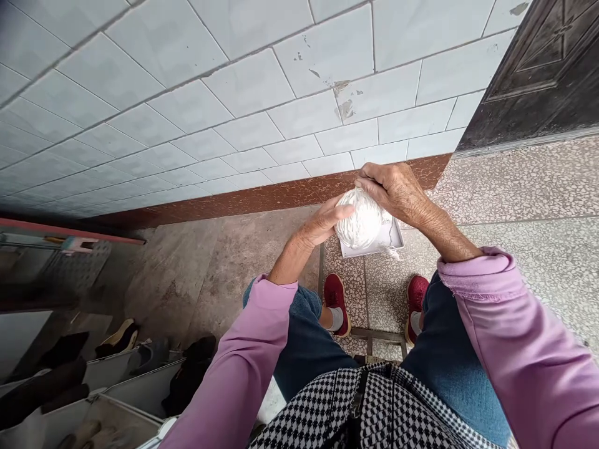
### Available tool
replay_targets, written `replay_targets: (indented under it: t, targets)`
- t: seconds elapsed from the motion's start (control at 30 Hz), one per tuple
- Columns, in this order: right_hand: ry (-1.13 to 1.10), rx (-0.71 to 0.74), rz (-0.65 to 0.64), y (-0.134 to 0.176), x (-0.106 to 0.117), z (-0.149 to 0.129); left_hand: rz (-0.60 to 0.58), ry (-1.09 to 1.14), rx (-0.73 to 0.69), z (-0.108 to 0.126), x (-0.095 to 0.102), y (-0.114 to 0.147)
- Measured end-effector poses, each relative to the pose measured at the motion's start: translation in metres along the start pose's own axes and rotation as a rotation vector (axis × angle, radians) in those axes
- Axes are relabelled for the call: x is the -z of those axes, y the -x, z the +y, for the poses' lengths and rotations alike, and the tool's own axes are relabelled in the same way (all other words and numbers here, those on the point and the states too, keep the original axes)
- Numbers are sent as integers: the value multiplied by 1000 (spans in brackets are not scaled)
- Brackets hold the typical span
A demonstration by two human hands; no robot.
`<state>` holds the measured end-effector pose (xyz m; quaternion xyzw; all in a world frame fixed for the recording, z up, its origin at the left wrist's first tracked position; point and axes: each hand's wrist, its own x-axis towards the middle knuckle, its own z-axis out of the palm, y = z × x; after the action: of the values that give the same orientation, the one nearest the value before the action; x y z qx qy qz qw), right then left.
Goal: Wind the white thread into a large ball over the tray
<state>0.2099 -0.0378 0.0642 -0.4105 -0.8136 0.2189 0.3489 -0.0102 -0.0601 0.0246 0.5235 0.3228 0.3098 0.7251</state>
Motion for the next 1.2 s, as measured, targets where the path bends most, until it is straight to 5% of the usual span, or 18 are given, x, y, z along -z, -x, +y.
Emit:
replay_targets:
  t: [0.17, 0.4, 0.63, 0.8, 1.07, 1.2]
  targets:
    - [-118, -10, -27, -5, -5, 21, -48, -123, -40, -6, 10, 7]
    - [-277, -59, -26, -18, -38, 40, 73, 4, -98, -6, 12, 6]
    - [-274, -116, 13, -12, -71, 39, 375, 195, -204, 0, 20, -1]
    - [-157, -85, -114, 4, -87, 15, 613, 224, -319, 2, 34, -8]
    - [-215, 7, -290, 17, -53, -30, 886, -149, -386, -13, 60, -11]
    - [-85, 47, -143, 12, -22, -32, 737, -359, -347, -17, 62, -11]
